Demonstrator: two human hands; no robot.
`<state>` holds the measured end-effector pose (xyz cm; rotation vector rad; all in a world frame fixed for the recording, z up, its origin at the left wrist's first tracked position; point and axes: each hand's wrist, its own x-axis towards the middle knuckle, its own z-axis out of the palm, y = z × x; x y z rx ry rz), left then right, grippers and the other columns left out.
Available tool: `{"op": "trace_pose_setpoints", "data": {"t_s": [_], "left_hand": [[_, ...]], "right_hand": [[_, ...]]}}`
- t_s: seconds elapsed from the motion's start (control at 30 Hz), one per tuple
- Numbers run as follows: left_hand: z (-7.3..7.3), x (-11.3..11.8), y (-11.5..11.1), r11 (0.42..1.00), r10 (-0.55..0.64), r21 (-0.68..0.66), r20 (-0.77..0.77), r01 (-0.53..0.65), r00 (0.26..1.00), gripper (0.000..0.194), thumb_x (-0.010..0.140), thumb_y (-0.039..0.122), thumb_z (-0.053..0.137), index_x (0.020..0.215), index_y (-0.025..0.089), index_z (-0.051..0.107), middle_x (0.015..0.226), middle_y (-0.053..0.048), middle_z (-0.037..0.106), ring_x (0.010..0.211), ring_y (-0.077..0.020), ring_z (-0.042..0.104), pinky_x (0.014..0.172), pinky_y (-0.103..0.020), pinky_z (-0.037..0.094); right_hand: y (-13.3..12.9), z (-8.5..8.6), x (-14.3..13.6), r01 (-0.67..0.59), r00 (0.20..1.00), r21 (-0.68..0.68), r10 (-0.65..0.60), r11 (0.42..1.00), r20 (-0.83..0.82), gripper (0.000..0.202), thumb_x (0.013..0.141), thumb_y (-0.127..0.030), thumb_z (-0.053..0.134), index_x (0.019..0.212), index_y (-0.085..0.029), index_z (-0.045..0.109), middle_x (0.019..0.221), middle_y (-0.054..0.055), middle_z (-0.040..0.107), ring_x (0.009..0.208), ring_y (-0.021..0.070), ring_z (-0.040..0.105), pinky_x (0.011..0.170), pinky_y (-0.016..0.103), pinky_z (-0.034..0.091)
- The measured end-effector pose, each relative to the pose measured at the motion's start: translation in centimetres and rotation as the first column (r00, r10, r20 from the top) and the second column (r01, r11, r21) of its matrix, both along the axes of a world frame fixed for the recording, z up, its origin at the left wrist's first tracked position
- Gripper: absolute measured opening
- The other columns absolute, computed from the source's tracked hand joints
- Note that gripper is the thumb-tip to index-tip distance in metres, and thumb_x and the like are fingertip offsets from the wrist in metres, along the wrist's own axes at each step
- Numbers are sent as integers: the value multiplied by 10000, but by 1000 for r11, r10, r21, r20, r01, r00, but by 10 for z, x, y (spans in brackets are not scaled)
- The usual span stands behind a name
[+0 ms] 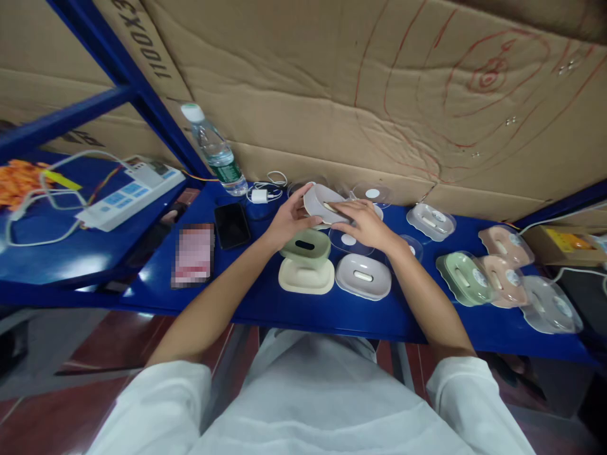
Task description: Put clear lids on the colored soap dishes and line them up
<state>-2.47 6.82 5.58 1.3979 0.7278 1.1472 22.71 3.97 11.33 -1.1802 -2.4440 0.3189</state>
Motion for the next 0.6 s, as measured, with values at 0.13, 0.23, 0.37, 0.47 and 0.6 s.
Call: {"op": "trace_pose_setpoints", "data": {"t_s": [0.13, 0.23, 0.37, 0.47, 0.6], "left_hand": [[-7, -2, 5, 999, -45, 13, -30, 45, 999, 1116, 689, 525, 1020, 1637, 295, 478, 1520, -168, 656, 1255, -359, 729, 1079, -569, 610], [-11, -3, 8, 998, -47, 47, -51, 49, 998, 1124, 701, 512, 1017, 1655, 298, 462, 1554, -171, 631, 1296, -373, 711, 1101, -582, 599], [-16, -6, 12, 990, -49, 126, -112, 63, 993, 1155, 739, 516, 995, 1702, 331, 383, 1600, -160, 589, 1330, -375, 686, 1049, -546, 635], [-20, -6, 15, 970, -21, 236, -189, 67, 982, 1147, 801, 574, 939, 1732, 344, 310, 1585, -171, 587, 1235, -342, 724, 954, -492, 672], [-20, -4, 8, 847, 244, 530, -308, -47, 920, 857, 998, 608, 717, 1710, 296, 357, 1675, -208, 452, 1373, -345, 634, 1020, -477, 636]], "right_hand": [[13, -9, 11, -60, 995, -47, 56, 997, -82, 514, 1041, -587, 665, 1475, -314, 695, 1446, 74, 751, 1340, 350, 690, 1162, 527, 443], [19, -11, 18, -62, 990, -42, 56, 997, -132, 500, 1026, -618, 676, 1423, -319, 734, 1380, 55, 786, 1255, 337, 728, 1126, 510, 470], [20, -9, 21, -23, 983, -25, 18, 999, -184, 442, 1055, -603, 628, 1363, -313, 756, 1333, 45, 801, 1189, 314, 735, 1121, 509, 471], [17, -5, 22, -2, 981, 17, 5, 1000, -194, 426, 1068, -582, 605, 1345, -288, 740, 1368, 73, 779, 1245, 320, 707, 1140, 520, 449], [15, -6, 23, 51, 992, 74, -41, 996, -123, 426, 1052, -579, 614, 1304, -252, 722, 1349, 115, 767, 1276, 343, 671, 1133, 529, 438]]}}
